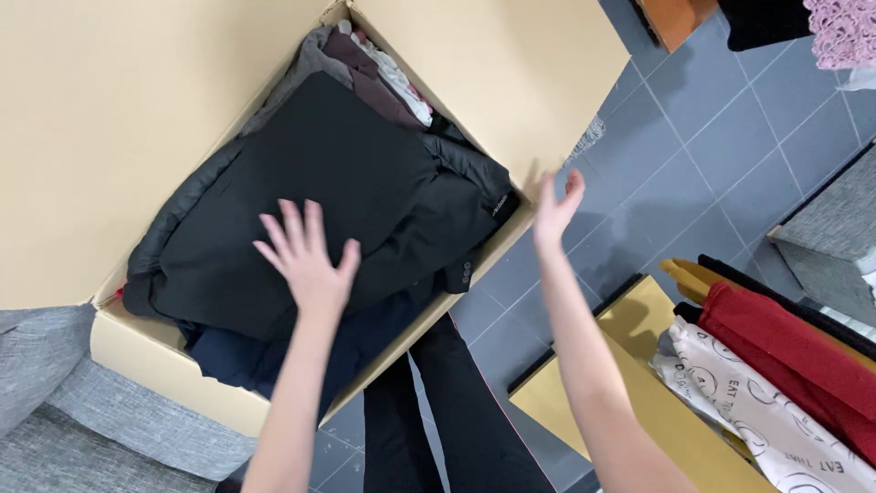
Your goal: Folding clothing items and packing them into a cardboard box, then closing the box and organizing hangers on a rack.
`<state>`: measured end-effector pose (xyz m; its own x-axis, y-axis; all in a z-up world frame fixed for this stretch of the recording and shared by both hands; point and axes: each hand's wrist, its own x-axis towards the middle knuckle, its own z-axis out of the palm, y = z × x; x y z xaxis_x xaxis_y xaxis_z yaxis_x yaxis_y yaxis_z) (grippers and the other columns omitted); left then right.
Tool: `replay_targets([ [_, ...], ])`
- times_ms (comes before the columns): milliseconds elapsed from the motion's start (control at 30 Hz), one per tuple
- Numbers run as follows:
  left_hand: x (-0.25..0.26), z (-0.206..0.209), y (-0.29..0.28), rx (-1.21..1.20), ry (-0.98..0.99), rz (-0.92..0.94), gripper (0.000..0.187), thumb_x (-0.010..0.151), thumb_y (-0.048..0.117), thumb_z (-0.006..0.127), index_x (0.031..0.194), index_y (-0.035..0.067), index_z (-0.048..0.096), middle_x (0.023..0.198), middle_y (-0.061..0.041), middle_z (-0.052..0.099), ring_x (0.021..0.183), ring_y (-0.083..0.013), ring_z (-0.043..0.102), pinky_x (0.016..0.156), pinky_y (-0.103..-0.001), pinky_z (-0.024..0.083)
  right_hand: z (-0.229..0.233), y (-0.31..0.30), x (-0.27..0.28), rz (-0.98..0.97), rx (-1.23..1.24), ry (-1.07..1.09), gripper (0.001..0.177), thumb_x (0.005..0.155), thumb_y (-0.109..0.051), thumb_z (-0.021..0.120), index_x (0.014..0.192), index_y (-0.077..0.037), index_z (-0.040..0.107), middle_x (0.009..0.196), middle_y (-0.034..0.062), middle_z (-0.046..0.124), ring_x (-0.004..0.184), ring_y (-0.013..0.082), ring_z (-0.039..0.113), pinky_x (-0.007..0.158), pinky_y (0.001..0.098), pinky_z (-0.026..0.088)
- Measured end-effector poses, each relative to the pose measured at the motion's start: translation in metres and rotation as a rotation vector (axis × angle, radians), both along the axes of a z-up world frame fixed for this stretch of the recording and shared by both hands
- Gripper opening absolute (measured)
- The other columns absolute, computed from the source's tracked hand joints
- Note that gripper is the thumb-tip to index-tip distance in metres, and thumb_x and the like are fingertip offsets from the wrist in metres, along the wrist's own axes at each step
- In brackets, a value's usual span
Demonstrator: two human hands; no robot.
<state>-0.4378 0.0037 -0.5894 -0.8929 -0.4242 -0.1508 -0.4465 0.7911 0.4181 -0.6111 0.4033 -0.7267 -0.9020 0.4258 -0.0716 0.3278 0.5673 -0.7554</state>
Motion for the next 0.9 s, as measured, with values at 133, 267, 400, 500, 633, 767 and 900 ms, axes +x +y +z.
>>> replay_targets([
  [133, 0.014, 0.011, 0.083, -0.081, 0.085, -0.259, 0.086, 0.086, 0.061, 0.063, 0.163, 0.033, 0.039, 0.176, -0.007, 0.02, 0.158, -0.0481, 0.005, 0.115, -0.077, 0.009, 0.052, -0.011, -0.055, -0.23, -0.688, -0.317, 0.089, 0.098, -0.04, 0.087, 0.158, -0.002, 0.033, 0.157, 0.0332, 0.04, 0.15, 0.0495, 0.035, 0.125, 0.06, 0.018],
  [267, 0.021, 0.0, 0.144, -0.059, 0.031, -0.449, 0.085, 0.087, 0.066, 0.063, 0.163, 0.041, 0.035, 0.175, 0.0, 0.025, 0.159, -0.0419, 0.018, 0.118, -0.079, 0.01, 0.045, 0.005, -0.076, -0.299, -1.149, -0.348, 0.09, 0.1, -0.033, 0.087, 0.16, -0.002, 0.029, 0.163, 0.0242, 0.032, 0.155, 0.0421, 0.031, 0.129, 0.0527, 0.02],
  [400, 0.017, -0.031, 0.145, -0.207, -0.058, -0.452, 0.097, 0.08, 0.05, 0.078, 0.164, 0.042, 0.029, 0.175, 0.0, 0.02, 0.158, -0.0427, 0.021, 0.118, -0.079, 0.018, 0.057, 0.016, -0.062, -0.222, -1.196, -0.24, 0.08, 0.105, -0.036, 0.084, 0.157, -0.004, 0.033, 0.156, 0.0185, 0.033, 0.151, 0.0439, 0.035, 0.128, 0.0548, 0.02],
  [500, 0.019, -0.037, 0.15, -0.229, -0.068, -0.44, 0.096, 0.082, 0.038, 0.081, 0.163, 0.042, 0.03, 0.175, 0.0, 0.021, 0.158, -0.0409, 0.021, 0.121, -0.077, 0.017, 0.085, 0.015, -0.052, -0.073, -1.046, -0.158, 0.06, 0.111, -0.036, 0.079, 0.152, -0.02, 0.038, 0.151, 0.0146, 0.04, 0.144, 0.042, 0.049, 0.124, 0.0557, 0.03],
  [633, 0.017, -0.028, 0.15, -0.238, -0.104, -0.427, 0.097, 0.083, 0.038, 0.08, 0.164, 0.041, 0.027, 0.176, 0.0, 0.018, 0.159, -0.0398, 0.019, 0.123, -0.075, 0.015, 0.1, 0.018, -0.02, 0.074, -0.875, -0.095, 0.044, 0.113, -0.023, 0.069, 0.151, -0.02, 0.048, 0.147, 0.0131, 0.05, 0.143, 0.0405, 0.05, 0.123, 0.0552, 0.033],
  [767, 0.02, -0.01, 0.136, 0.212, -0.093, -0.353, 0.091, 0.085, 0.048, 0.076, 0.164, 0.033, 0.034, 0.171, -0.003, 0.029, 0.16, -0.0363, 0.02, 0.125, -0.069, 0.007, 0.129, 0.001, 0.024, 0.183, -0.527, -0.075, 0.02, 0.104, -0.021, 0.077, 0.123, -0.016, 0.07, 0.115, 0.0049, 0.067, 0.112, 0.0185, 0.06, 0.106, 0.0391, 0.046],
  [900, 0.019, 0.101, 0.094, 1.073, 0.08, 0.197, 0.052, 0.106, 0.027, 0.058, 0.155, 0.012, 0.05, 0.155, -0.021, 0.052, 0.148, -0.0432, 0.041, 0.124, -0.059, 0.029, 0.171, -0.03, 0.063, 0.495, -0.404, -0.004, 0.036, 0.086, -0.003, 0.08, 0.121, -0.009, 0.074, 0.124, 0.0123, 0.071, 0.123, 0.0248, 0.064, 0.11, 0.0414, 0.046],
])
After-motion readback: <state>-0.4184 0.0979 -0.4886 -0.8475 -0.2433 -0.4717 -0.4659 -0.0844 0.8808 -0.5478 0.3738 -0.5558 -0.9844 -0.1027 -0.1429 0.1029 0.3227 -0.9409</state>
